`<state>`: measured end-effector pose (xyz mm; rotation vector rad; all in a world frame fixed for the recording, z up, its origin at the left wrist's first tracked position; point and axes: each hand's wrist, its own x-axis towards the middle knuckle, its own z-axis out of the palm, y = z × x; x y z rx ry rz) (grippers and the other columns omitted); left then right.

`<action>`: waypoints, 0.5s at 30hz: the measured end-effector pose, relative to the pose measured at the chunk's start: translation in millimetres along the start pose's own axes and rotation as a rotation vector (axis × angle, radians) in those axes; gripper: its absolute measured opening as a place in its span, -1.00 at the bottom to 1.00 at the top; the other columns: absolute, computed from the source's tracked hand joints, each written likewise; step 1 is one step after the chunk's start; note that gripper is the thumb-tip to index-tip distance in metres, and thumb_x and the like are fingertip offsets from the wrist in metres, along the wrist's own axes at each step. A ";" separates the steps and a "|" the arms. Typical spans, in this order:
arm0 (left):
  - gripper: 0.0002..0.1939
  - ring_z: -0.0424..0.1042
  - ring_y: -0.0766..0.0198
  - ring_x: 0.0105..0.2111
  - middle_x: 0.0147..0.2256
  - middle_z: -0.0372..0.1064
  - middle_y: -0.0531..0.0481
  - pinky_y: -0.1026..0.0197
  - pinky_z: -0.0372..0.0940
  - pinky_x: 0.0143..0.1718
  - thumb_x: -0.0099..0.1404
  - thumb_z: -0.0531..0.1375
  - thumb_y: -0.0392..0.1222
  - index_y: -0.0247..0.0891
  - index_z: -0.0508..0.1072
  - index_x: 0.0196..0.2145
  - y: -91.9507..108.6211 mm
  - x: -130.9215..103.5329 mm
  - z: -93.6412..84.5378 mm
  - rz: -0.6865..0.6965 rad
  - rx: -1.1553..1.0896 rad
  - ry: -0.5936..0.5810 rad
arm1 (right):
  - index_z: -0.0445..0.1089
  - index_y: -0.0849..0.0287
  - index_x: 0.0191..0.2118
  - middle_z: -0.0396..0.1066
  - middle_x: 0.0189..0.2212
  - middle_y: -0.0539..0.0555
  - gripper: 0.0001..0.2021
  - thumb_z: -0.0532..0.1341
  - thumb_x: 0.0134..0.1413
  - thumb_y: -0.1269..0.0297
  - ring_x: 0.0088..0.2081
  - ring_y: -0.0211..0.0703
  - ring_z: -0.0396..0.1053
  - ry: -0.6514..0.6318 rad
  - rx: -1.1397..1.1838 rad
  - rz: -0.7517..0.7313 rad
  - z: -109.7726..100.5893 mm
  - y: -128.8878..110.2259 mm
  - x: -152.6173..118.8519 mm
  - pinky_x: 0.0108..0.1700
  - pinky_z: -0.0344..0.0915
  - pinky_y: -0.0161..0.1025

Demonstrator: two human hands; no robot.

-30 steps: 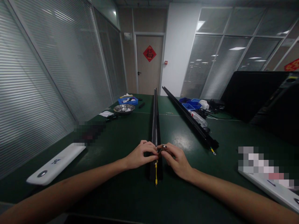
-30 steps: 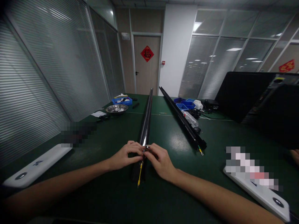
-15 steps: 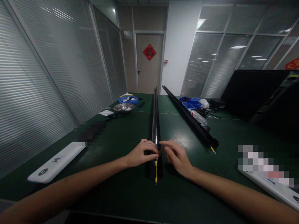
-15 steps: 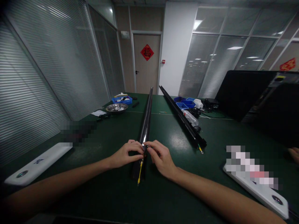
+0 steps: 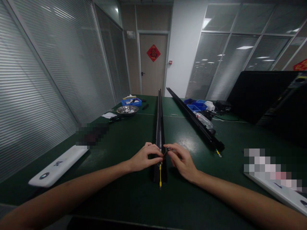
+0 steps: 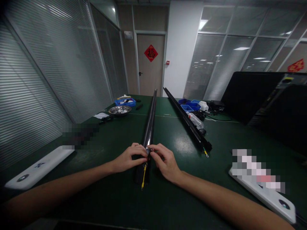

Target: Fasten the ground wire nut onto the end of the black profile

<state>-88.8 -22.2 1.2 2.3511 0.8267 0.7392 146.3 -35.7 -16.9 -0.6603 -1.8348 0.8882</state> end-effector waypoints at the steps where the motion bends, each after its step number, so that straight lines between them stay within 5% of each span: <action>1: -0.87 0.44 0.16 -0.02 -0.13 0.55 0.01 0.09 0.03 0.12 0.44 0.26 -0.12 -0.16 0.59 -0.15 0.2 0.1 0.0 -0.001 0.002 -0.003 | 0.45 0.06 0.11 0.32 -0.28 0.03 -0.73 0.14 0.43 0.16 -0.54 -0.35 0.29 -0.002 0.003 0.003 0.1 0.3 0.0 -0.54 0.24 -0.36; 15: -0.84 0.45 0.15 -0.05 -0.15 0.54 0.00 0.10 0.04 0.11 0.42 0.26 -0.08 -0.19 0.57 -0.18 0.5 0.0 0.7 -0.013 0.007 -0.008 | 0.46 0.09 0.09 0.32 -0.29 0.04 -0.72 0.10 0.46 0.14 -0.55 -0.34 0.28 -0.020 -0.010 0.012 -0.2 -0.8 1.5 -0.52 0.27 -0.34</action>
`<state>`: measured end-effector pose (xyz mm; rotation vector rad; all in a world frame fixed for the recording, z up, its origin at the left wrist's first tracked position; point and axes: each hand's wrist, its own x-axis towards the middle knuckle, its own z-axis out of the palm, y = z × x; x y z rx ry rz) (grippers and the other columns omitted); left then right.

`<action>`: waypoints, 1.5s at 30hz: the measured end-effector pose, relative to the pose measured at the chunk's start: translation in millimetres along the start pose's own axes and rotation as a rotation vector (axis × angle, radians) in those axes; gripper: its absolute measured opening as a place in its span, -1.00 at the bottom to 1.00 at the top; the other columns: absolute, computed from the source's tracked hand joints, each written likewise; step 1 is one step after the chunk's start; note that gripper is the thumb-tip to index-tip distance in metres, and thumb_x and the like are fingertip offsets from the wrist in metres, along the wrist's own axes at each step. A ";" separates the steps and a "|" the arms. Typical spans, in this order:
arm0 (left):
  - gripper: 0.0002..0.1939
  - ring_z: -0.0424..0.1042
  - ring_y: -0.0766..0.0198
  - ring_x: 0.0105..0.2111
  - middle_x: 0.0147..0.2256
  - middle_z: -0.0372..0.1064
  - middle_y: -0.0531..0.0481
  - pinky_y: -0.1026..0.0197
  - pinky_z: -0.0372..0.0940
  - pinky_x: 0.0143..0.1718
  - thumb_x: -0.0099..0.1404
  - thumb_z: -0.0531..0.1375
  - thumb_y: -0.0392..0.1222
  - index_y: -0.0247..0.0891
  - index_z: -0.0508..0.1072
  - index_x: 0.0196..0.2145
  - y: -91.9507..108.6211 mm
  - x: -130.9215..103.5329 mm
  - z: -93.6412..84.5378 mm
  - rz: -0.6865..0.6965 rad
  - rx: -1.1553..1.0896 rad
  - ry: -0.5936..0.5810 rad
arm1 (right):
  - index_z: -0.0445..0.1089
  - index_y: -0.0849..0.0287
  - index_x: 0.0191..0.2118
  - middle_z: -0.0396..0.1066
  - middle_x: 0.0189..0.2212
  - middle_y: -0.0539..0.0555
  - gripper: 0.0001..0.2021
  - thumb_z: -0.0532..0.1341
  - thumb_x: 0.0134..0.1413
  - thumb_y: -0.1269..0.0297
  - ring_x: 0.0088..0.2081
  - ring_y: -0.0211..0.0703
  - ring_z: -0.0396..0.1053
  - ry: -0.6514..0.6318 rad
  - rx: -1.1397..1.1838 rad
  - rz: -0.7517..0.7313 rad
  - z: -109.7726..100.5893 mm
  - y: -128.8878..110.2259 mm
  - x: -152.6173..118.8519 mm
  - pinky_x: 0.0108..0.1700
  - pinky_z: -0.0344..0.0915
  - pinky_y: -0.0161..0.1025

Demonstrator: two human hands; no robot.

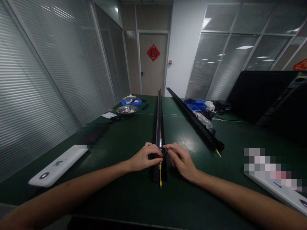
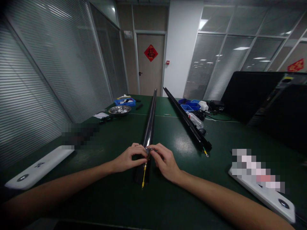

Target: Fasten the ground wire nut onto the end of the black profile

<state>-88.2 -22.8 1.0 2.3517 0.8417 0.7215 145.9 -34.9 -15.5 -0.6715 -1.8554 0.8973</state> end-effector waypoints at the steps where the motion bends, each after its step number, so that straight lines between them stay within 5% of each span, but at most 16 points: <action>1: -0.83 0.45 0.15 -0.05 -0.16 0.54 -0.01 0.10 0.04 0.11 0.42 0.25 -0.06 -0.19 0.57 -0.18 -0.7 -0.1 0.3 0.001 0.001 -0.002 | 0.46 0.09 0.09 0.32 -0.30 0.03 -0.72 0.10 0.46 0.13 -0.55 -0.34 0.27 -0.003 0.001 -0.003 -0.2 -0.3 0.2 -0.51 0.27 -0.34; 45: -0.81 0.42 0.17 -0.03 -0.14 0.52 0.00 0.10 0.02 0.12 0.48 0.21 -0.06 -0.20 0.53 -0.15 -0.8 -1.3 -0.5 0.030 0.024 -0.037 | 0.46 0.08 0.06 0.32 -0.25 0.02 -0.78 0.11 0.46 0.23 -0.57 -0.41 0.27 0.044 0.039 -0.074 0.1 -0.8 -1.5 -0.54 0.22 -0.37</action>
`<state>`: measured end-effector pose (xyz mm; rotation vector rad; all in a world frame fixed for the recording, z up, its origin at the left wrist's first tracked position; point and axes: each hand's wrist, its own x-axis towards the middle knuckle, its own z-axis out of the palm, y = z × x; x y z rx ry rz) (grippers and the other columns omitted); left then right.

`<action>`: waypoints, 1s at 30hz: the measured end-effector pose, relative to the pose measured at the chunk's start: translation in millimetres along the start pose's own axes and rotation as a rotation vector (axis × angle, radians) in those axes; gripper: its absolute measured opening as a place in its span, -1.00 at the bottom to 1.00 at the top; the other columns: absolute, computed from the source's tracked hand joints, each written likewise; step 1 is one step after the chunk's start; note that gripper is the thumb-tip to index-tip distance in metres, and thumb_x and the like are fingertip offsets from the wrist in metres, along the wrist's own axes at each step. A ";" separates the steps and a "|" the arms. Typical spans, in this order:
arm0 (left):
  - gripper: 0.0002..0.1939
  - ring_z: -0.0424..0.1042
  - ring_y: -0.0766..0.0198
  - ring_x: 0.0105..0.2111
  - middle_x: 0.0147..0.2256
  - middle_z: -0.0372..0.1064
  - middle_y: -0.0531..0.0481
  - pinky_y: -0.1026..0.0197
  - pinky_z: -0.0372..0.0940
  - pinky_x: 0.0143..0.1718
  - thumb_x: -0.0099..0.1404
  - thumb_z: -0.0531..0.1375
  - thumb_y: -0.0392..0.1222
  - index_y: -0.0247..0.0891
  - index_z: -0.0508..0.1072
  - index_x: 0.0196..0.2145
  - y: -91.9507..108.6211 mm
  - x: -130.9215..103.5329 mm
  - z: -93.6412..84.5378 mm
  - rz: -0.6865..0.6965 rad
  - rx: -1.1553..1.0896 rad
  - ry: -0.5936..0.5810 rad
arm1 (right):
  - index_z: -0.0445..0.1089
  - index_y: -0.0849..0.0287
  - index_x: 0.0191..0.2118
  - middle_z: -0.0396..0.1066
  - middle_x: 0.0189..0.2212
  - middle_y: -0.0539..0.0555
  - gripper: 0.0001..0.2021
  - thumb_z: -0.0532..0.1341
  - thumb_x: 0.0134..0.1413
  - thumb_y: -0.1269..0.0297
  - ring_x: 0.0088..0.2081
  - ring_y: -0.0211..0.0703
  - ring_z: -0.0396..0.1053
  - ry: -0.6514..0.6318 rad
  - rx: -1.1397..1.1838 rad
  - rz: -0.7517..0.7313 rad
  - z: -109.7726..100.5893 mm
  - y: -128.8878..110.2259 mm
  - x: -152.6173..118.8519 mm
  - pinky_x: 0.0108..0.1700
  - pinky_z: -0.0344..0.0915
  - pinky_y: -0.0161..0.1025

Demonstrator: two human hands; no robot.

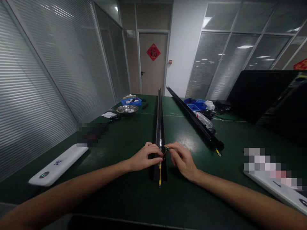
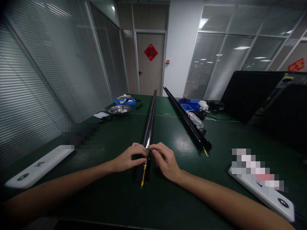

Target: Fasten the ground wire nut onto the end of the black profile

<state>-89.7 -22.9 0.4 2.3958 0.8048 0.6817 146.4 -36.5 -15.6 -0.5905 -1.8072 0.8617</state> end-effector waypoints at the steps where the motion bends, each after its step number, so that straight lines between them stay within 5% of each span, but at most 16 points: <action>1: -0.80 0.42 0.16 -0.03 -0.15 0.52 0.00 0.10 0.02 0.12 0.48 0.21 -0.04 -0.20 0.53 -0.15 0.9 0.3 -0.4 -0.001 0.000 -0.001 | 0.46 0.08 0.06 0.32 -0.26 0.02 -0.77 0.10 0.46 0.23 -0.57 -0.41 0.26 0.001 -0.002 -0.005 0.2 -0.9 0.2 -0.53 0.23 -0.37; 30: -0.78 0.42 0.18 -0.02 -0.12 0.52 0.01 0.11 0.02 0.12 0.51 0.16 -0.03 -0.18 0.54 -0.12 3.3 1.5 -2.0 0.005 -0.020 -0.023 | 0.45 0.08 0.06 0.32 -0.27 0.02 -0.78 0.14 0.44 0.21 -0.57 -0.40 0.28 -0.004 -0.001 0.022 -1.0 1.8 -1.5 -0.55 0.22 -0.38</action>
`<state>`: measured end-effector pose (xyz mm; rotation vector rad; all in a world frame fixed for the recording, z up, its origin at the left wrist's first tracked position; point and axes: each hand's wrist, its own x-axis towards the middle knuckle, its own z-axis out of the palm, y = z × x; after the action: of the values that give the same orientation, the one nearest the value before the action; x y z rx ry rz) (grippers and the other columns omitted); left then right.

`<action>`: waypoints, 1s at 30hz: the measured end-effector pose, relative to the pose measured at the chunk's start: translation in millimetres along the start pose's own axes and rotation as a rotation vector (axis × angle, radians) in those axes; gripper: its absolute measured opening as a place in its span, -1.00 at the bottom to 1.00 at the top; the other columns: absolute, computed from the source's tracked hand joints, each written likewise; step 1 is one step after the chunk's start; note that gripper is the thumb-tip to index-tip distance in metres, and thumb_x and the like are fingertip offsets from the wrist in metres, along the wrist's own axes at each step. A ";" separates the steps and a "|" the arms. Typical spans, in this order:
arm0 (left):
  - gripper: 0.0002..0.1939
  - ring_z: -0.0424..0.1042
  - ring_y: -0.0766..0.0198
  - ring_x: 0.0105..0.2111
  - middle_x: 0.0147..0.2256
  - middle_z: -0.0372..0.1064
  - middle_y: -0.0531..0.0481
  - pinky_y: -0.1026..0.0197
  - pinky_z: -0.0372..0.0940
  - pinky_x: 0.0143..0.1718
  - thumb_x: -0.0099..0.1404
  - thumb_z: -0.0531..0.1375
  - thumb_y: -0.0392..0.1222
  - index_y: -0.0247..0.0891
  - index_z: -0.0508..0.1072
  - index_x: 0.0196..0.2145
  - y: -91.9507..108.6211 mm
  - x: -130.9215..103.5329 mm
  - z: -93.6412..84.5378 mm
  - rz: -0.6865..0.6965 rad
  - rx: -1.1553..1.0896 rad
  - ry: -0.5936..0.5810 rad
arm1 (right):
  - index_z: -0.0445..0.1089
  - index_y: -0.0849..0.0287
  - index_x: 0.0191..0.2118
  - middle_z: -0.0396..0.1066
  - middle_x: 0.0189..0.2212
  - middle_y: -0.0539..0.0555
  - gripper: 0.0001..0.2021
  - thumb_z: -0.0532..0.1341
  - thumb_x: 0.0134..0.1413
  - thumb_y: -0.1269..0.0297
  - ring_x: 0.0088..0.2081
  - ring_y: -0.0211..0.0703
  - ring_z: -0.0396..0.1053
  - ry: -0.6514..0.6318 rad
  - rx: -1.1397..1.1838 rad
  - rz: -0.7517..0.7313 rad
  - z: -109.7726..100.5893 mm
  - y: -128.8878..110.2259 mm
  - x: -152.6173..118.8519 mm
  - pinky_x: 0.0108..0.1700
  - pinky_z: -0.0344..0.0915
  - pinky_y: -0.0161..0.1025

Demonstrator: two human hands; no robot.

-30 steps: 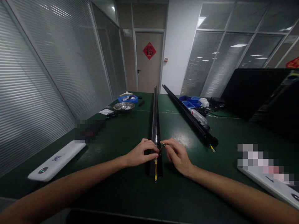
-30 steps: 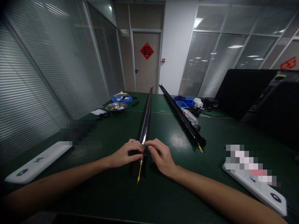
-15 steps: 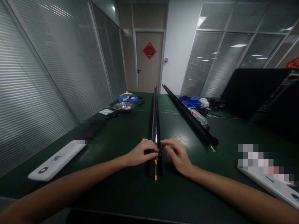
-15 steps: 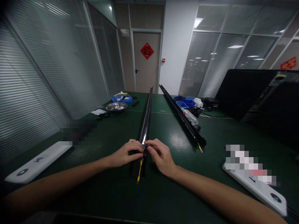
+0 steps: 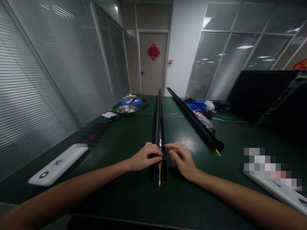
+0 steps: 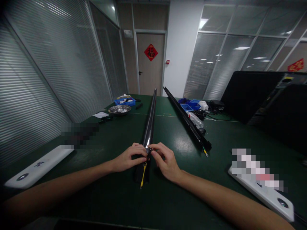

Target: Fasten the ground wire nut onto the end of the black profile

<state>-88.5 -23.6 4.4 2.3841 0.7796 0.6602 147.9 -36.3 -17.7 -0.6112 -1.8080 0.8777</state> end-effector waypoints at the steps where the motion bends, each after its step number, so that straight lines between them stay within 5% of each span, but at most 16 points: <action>1: -0.78 0.42 0.18 -0.02 -0.12 0.52 0.01 0.11 0.01 0.12 0.51 0.16 -0.03 -0.17 0.54 -0.11 0.0 0.0 -0.1 -0.001 -0.003 0.000 | 0.45 0.08 0.07 0.33 -0.26 0.03 -0.78 0.15 0.43 0.21 -0.56 -0.39 0.28 -0.003 0.005 0.005 -0.1 0.1 0.0 -0.56 0.22 -0.38; 30: -0.80 0.42 0.17 -0.04 -0.14 0.53 0.00 0.09 0.02 0.13 0.50 0.17 -0.06 -0.19 0.53 -0.13 0.0 -0.5 0.9 -0.006 0.004 -0.008 | 0.47 0.08 0.04 0.32 -0.29 0.02 -0.76 0.13 0.44 0.16 -0.57 -0.38 0.26 0.002 -0.003 0.004 0.6 -1.3 1.1 -0.56 0.21 -0.37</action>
<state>-88.4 -24.2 3.6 2.3854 0.7850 0.6476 146.8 -36.4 -16.1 -0.6172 -1.8072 0.8771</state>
